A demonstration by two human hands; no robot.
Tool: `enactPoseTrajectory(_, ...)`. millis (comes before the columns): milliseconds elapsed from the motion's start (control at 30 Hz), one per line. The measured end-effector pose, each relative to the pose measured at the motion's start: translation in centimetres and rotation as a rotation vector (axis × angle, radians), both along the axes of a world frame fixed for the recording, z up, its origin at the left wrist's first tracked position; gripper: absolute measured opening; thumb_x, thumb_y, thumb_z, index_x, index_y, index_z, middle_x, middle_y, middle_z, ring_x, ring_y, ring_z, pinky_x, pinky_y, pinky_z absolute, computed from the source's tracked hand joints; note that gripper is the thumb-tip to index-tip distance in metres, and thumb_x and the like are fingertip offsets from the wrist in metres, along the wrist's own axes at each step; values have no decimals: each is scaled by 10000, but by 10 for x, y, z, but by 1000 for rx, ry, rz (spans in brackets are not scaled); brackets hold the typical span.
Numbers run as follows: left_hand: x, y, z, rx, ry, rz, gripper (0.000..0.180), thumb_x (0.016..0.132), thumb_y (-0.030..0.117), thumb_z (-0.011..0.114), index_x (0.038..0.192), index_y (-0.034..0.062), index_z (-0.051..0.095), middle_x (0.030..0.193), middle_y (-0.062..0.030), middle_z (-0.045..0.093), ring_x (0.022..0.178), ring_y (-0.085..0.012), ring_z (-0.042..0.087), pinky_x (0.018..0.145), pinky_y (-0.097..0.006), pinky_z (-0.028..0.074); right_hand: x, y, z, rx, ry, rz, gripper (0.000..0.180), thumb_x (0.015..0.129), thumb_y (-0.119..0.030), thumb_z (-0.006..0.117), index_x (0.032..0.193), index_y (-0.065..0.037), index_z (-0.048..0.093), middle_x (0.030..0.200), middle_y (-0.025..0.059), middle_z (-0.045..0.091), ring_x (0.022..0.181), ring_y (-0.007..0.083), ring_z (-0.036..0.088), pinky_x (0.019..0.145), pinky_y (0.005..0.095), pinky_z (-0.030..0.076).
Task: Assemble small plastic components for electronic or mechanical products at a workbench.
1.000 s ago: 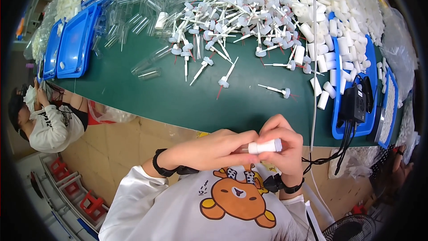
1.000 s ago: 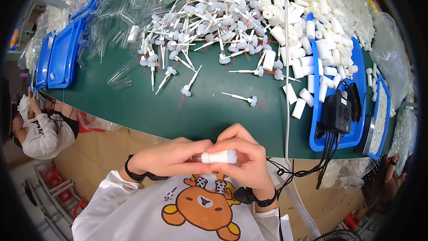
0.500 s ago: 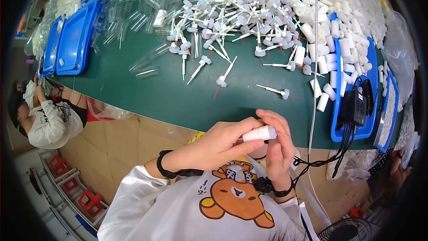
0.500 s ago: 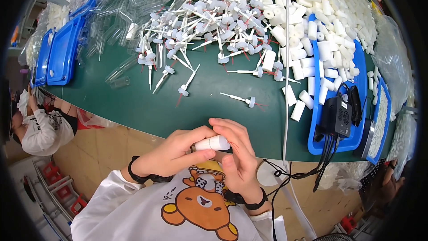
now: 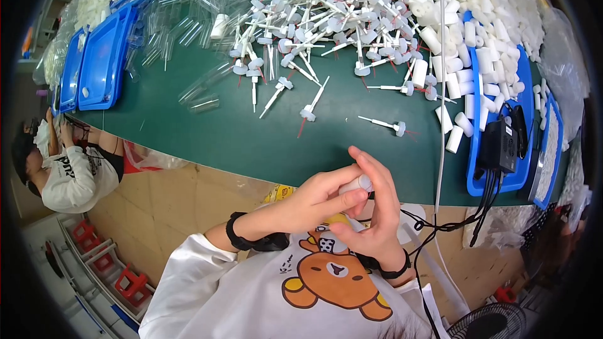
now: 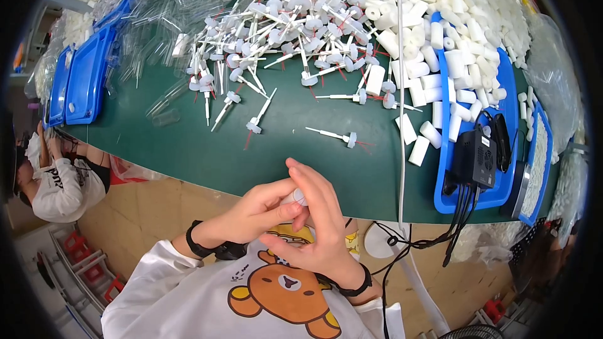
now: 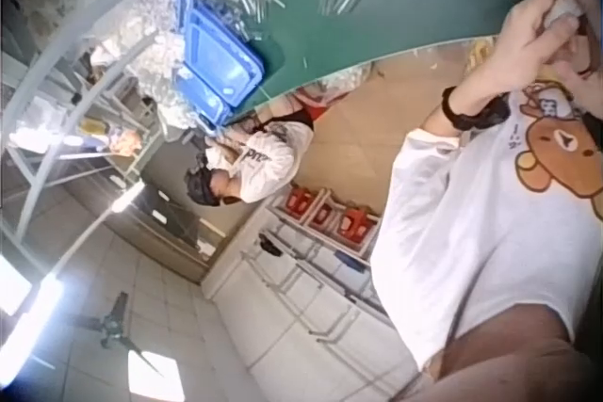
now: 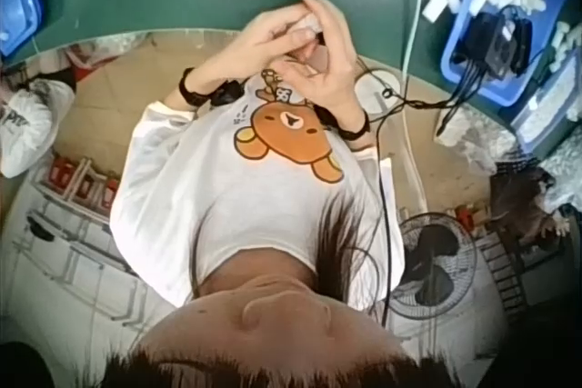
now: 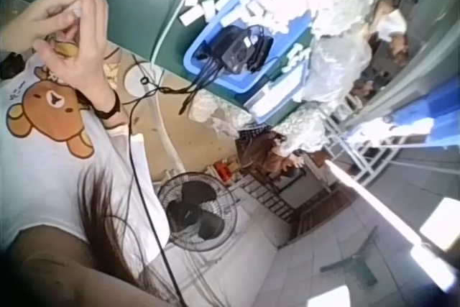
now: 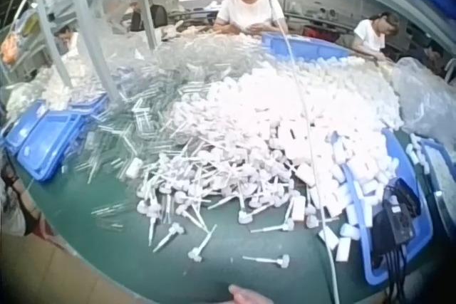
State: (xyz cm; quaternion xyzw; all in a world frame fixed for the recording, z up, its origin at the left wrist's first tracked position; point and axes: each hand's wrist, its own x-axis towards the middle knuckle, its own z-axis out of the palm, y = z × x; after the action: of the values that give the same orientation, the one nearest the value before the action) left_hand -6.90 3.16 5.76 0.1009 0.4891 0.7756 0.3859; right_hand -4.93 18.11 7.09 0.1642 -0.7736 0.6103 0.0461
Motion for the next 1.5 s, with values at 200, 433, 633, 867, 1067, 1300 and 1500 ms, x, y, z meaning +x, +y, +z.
enactPoseTrajectory(200,-2,5,2,-56,-34,6,364,983,297,409,1215,16,404,776,-1,459,678,-73,427,603,-220,390,-6,5,-5,-31,-96,23,755,635,-130,798,1271,74,446,1255,216,497,1106,307,528,859,347,472)
enactPoseTrajectory(433,-9,13,7,208,-473,29,389,980,414,325,909,59,469,695,19,405,604,-82,382,561,-230,352,-9,-7,-17,-105,0,-29,684,634,-148,787,1207,75,488,1207,218,527,1058,306,567,872,359,473)
enactPoseTrajectory(633,-7,20,3,153,-581,167,393,956,407,316,805,68,446,623,29,380,559,-85,357,543,-230,331,-7,-18,-30,14,100,-215,591,638,-133,756,1137,77,519,1080,209,596,936,294,622,823,359,502)
enactPoseTrajectory(867,-5,14,-9,394,-665,162,321,949,333,375,853,52,495,710,3,477,641,-88,456,612,-228,404,-13,-21,-26,103,171,-282,424,686,-105,684,1050,85,575,966,198,635,879,297,637,769,335,512)
enactPoseTrajectory(1067,-5,14,-12,365,-678,182,298,948,314,384,860,55,502,776,-10,510,709,-85,490,665,-232,437,-14,-22,-27,140,182,-318,322,759,-58,593,1043,92,585,946,204,646,856,302,644,759,341,513)
enactPoseTrajectory(1300,-7,15,-9,274,-701,233,279,951,313,387,889,73,515,778,3,528,687,-79,488,661,-238,430,-15,-19,-24,150,205,-325,304,783,-45,565,1055,89,589,958,210,646,870,301,643,770,342,509)
enactPoseTrajectory(1500,-28,18,10,203,-585,139,389,949,377,287,837,53,472,681,-1,445,603,-116,411,573,-259,363,-23,-7,-22,-229,-88,-146,360,860,-99,504,1181,60,532,1079,198,608,942,246,612,818,325,488)
